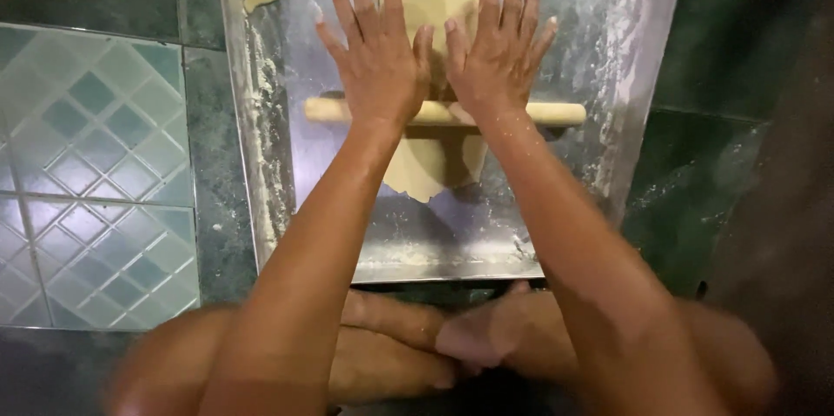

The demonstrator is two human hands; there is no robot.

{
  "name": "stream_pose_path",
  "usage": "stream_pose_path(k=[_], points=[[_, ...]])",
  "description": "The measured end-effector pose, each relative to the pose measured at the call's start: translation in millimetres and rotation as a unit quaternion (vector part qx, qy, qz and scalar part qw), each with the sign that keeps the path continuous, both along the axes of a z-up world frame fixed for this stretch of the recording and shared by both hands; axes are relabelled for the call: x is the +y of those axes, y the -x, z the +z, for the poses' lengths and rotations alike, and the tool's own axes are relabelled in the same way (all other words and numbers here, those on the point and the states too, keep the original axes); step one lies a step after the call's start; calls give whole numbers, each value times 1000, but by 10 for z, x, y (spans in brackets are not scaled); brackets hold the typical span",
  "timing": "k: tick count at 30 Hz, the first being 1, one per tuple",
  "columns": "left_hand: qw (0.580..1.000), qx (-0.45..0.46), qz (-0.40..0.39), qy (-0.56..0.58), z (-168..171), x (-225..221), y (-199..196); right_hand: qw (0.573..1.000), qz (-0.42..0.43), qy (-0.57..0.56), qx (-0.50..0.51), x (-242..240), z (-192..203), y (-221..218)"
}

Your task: Rolling out dough on a tray and shaping it into small pieces by hand.

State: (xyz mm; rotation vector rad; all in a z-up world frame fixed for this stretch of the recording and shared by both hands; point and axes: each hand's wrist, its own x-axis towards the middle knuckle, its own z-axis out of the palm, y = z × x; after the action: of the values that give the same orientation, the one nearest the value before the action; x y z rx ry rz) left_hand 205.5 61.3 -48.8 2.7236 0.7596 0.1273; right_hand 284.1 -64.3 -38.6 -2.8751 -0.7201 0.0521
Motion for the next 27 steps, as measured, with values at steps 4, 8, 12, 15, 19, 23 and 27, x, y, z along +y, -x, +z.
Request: stream_pose_path(k=[4, 8, 12, 15, 19, 23, 27], points=[[999, -4, 11, 30, 203, -112, 205, 999, -8, -1, 47, -50, 213, 193], [999, 13, 28, 44, 217, -301, 542, 988, -55, 62, 134, -168, 334, 477], [999, -14, 35, -23, 61, -522, 890, 996, -33, 67, 49, -395, 247, 851], [997, 25, 4, 79, 214, -475, 955, 997, -28, 16, 66, -511, 150, 875], [993, 44, 21, 105, 352, -440, 1155, 982, -98, -96, 132, -681, 249, 876], [999, -39, -24, 15, 229, -606, 1464, 996, 20, -69, -50, -1000, 162, 1250], [994, -48, -37, -92, -79, -708, 1453, 996, 4, -29, -85, -1028, -87, 1446]])
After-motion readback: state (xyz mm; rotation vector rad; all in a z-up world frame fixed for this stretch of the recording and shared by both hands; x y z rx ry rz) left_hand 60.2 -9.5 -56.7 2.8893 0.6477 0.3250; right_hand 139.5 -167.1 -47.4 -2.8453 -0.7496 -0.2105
